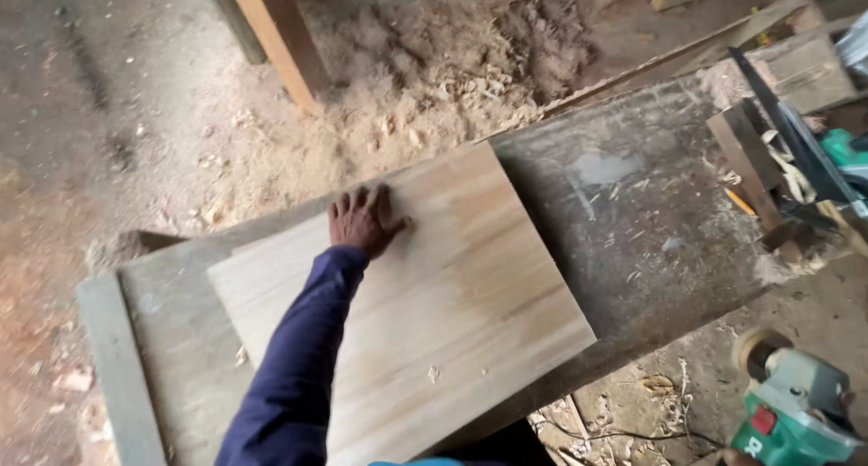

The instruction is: Sanding the surface of a square wooden board using a hand-held angle grinder with a sanding disc attachment.

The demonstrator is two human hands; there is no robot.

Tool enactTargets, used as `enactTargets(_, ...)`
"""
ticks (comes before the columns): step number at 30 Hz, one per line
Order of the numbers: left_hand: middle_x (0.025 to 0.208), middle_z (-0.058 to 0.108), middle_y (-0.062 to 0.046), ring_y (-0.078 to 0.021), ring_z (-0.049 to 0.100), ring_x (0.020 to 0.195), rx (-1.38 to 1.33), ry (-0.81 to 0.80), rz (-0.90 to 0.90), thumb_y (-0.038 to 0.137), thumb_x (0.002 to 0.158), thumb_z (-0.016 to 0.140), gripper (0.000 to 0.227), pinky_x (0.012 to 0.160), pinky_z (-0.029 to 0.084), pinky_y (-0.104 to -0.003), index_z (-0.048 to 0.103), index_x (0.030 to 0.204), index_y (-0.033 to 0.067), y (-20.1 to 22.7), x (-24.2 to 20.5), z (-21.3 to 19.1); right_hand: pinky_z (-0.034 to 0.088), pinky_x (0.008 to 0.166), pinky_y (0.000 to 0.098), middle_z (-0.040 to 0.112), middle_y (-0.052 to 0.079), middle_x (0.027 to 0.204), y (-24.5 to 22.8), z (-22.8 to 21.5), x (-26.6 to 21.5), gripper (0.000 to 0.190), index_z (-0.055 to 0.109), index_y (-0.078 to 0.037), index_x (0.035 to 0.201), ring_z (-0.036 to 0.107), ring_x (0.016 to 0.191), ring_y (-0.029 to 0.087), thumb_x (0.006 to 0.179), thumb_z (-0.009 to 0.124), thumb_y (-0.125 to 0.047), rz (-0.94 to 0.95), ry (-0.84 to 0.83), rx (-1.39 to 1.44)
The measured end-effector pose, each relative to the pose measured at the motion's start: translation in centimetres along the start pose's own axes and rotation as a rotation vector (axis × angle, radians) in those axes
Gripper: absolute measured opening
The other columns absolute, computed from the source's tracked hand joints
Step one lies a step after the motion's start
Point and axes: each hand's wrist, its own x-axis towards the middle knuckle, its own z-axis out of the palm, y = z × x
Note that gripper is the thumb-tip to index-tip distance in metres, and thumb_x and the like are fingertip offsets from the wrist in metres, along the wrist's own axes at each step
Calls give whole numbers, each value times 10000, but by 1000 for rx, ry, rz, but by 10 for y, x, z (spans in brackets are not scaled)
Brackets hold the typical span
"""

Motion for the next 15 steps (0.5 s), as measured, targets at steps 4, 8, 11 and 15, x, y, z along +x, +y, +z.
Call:
enactTargets(4,1529,485,-56,-327,393,1430,-146,-206,-202,765,771,677,952,1161,289,-537,438,1523,234,9,-19,-7,478,1076,439,652,181,1263,-17,33,3,703,587,-112,1325,629,1220,273,654,796,-70,-100,-55,3)
enactTargets(8,1584,381,-65,-375,312,1443,-174,-19,-170,771,689,746,1042,1145,230,-595,422,1516,227,-15,1,40,477,1080,435,649,191,1262,-39,95,100,714,588,-120,1319,628,1219,275,638,797,-74,-316,-108,43)
enactTargets(11,1622,258,-58,-426,167,1486,-162,-183,-250,768,642,790,1073,1143,174,-627,394,1502,263,13,-27,34,476,1084,432,648,197,1261,-61,118,111,721,588,-126,1315,628,1219,277,626,798,-77,-375,-170,53)
enactTargets(15,1626,291,-106,-467,206,1490,-204,-121,-231,733,665,795,1031,1202,188,-615,430,1517,282,40,-47,34,475,1088,428,646,207,1260,-89,140,125,732,589,-133,1310,627,1218,278,610,798,-82,-431,-239,80)
